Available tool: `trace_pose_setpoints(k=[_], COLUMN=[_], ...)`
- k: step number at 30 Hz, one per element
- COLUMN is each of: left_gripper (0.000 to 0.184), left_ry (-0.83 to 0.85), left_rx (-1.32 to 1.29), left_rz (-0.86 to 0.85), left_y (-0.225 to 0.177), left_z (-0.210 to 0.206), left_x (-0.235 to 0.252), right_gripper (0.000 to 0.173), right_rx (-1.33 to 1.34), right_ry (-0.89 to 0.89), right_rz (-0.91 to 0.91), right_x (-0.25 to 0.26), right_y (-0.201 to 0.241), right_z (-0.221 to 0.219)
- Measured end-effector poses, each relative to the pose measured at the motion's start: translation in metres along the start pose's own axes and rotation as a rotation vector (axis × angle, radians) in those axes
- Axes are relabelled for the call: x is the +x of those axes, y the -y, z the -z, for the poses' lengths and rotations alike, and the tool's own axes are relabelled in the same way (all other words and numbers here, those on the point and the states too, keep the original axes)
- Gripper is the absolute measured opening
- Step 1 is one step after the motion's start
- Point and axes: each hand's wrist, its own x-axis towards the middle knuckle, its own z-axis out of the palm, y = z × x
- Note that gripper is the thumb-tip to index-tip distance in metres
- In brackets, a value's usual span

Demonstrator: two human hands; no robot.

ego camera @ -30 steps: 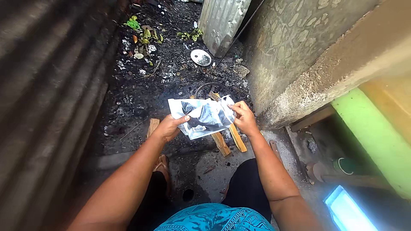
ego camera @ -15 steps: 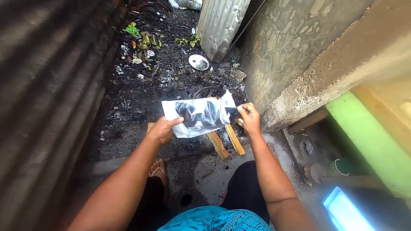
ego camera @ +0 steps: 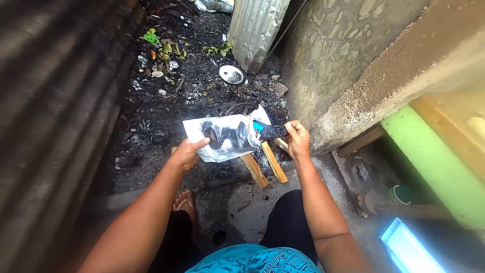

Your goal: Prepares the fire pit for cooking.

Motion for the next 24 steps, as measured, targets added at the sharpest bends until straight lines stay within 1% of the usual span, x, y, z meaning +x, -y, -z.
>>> trace_pose_setpoints(k=[7,10,12,14,16,18,19,20,22,23,24], left_gripper=[0.026,0.026,0.026,0.025,0.024,0.019,0.015,0.012,0.009,0.009,0.009], left_ry=[-0.013,0.004,0.016,0.048,0.112,0.202,0.258,0.315,0.408,0.441,0.46], left_rx=[0.01,0.007,0.041,0.088,0.176,0.347,0.44,0.53,0.691,0.75,0.784], left_rz=[-0.017,-0.039,-0.046,-0.047,-0.035,0.024,0.064,0.101,0.182,0.197,0.212], left_y=[-0.003,0.0,-0.003,-0.005,-0.008,-0.014,-0.017,-0.019,-0.021,-0.019,-0.016], left_z=[-0.002,0.003,0.003,0.006,0.008,0.008,0.006,0.003,-0.006,-0.011,-0.013], left_x=[-0.002,0.002,0.001,0.002,0.0,-0.004,-0.006,-0.007,-0.011,-0.012,-0.011], right_gripper=[0.009,0.013,0.023,0.041,0.056,0.066,0.067,0.064,0.053,0.047,0.047], right_rx=[0.013,-0.009,-0.155,-0.292,-0.307,-0.27,-0.29,-0.343,-0.489,-0.546,-0.604], right_ry=[0.002,0.016,0.051,0.136,0.209,0.261,0.31,0.398,0.652,0.778,0.889], right_rz=[0.002,-0.014,-0.038,-0.068,-0.147,-0.224,-0.242,-0.249,-0.285,-0.319,-0.347], right_x=[0.0,0.001,0.001,0.004,0.005,0.004,0.004,0.003,-0.003,-0.007,-0.013], right_y=[-0.002,0.0,0.0,-0.005,-0.009,-0.01,-0.011,-0.013,-0.018,-0.019,-0.021], right_z=[0.005,0.006,0.011,0.019,0.02,0.019,0.018,0.018,0.012,0.002,-0.011])
